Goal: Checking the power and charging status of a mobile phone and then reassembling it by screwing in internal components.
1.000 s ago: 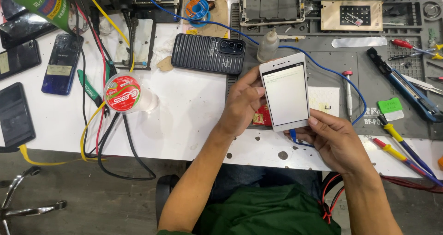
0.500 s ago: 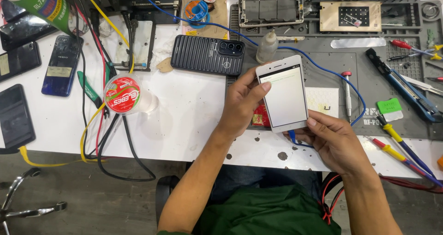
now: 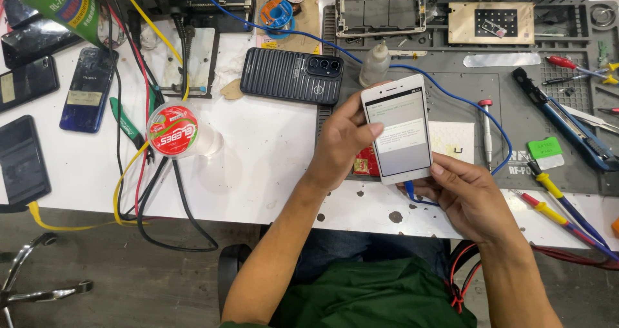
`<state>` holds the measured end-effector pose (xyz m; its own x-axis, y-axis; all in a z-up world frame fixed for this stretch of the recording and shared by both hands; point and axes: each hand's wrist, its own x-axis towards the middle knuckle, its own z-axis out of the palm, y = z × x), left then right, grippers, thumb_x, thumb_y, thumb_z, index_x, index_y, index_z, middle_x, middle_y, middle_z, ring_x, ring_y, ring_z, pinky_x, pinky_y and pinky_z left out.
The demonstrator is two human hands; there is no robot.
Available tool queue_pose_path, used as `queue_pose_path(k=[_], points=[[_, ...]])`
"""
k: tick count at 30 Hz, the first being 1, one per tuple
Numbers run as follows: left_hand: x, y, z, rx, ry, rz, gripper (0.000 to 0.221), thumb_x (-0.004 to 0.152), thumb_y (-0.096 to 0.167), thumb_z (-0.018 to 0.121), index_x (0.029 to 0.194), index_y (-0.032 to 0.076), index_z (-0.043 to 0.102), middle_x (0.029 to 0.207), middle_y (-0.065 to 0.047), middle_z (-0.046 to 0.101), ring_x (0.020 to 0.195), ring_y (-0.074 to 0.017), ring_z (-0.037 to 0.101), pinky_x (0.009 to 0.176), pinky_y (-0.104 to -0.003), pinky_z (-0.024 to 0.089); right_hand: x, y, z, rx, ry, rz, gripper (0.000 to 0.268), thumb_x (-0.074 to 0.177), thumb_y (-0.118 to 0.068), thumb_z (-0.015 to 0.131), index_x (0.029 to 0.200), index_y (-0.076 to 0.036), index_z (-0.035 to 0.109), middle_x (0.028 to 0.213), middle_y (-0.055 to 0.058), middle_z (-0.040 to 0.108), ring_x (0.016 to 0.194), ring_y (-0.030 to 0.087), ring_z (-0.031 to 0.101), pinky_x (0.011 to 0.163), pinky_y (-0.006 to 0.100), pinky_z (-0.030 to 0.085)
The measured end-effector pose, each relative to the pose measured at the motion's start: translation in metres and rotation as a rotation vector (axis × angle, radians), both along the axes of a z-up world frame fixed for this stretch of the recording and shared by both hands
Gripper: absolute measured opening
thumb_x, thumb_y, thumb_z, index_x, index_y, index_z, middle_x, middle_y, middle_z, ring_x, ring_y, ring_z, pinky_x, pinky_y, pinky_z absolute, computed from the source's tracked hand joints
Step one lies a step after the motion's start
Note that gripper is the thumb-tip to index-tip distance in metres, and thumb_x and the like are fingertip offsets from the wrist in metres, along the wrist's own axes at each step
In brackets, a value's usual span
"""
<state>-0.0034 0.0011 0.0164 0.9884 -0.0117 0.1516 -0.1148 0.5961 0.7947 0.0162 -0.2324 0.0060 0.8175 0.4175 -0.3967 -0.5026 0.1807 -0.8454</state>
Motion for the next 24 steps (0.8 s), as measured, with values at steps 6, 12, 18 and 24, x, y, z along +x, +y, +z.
queue_pose_path(k=[6,12,18,24], points=[[-0.004,-0.004,0.013,0.229,-0.082,0.010,0.078,0.092,-0.001,0.064,0.161,0.007,0.029,0.149,-0.013,0.050,0.137,-0.0226,0.050,0.117,-0.035,0.048,0.000,0.002,0.006,-0.019,0.024,-0.004,0.042,0.096,0.001,0.050,0.135,0.014,0.059,0.132,0.031,0.066,0.107,0.042,0.067,0.094,0.049,0.057],[-0.004,-0.004,0.013,0.295,-0.087,-0.001,0.087,0.092,-0.010,0.061,0.166,0.013,0.019,0.159,-0.008,0.041,0.144,-0.0196,0.044,0.122,-0.032,0.039,0.000,0.002,0.004,0.004,-0.002,0.009,0.042,0.096,0.000,0.051,0.134,0.014,0.059,0.129,0.031,0.067,0.102,0.041,0.068,0.092,0.048,0.058],[-0.005,0.000,0.009,0.201,-0.113,-0.056,0.083,0.092,0.008,0.058,0.165,0.013,0.021,0.159,-0.011,0.041,0.145,-0.0254,0.042,0.127,-0.041,0.036,-0.001,0.003,0.009,0.017,0.010,0.016,0.044,0.096,0.000,0.049,0.137,0.016,0.056,0.133,0.033,0.065,0.103,0.045,0.066,0.093,0.051,0.056],[-0.005,0.001,0.009,0.166,-0.124,-0.056,0.080,0.094,0.017,0.061,0.165,0.011,0.024,0.163,-0.011,0.039,0.148,-0.0236,0.040,0.129,-0.042,0.036,-0.001,0.002,0.008,0.008,0.016,-0.006,0.042,0.096,0.001,0.050,0.134,0.015,0.058,0.130,0.033,0.066,0.103,0.044,0.067,0.092,0.051,0.057]])
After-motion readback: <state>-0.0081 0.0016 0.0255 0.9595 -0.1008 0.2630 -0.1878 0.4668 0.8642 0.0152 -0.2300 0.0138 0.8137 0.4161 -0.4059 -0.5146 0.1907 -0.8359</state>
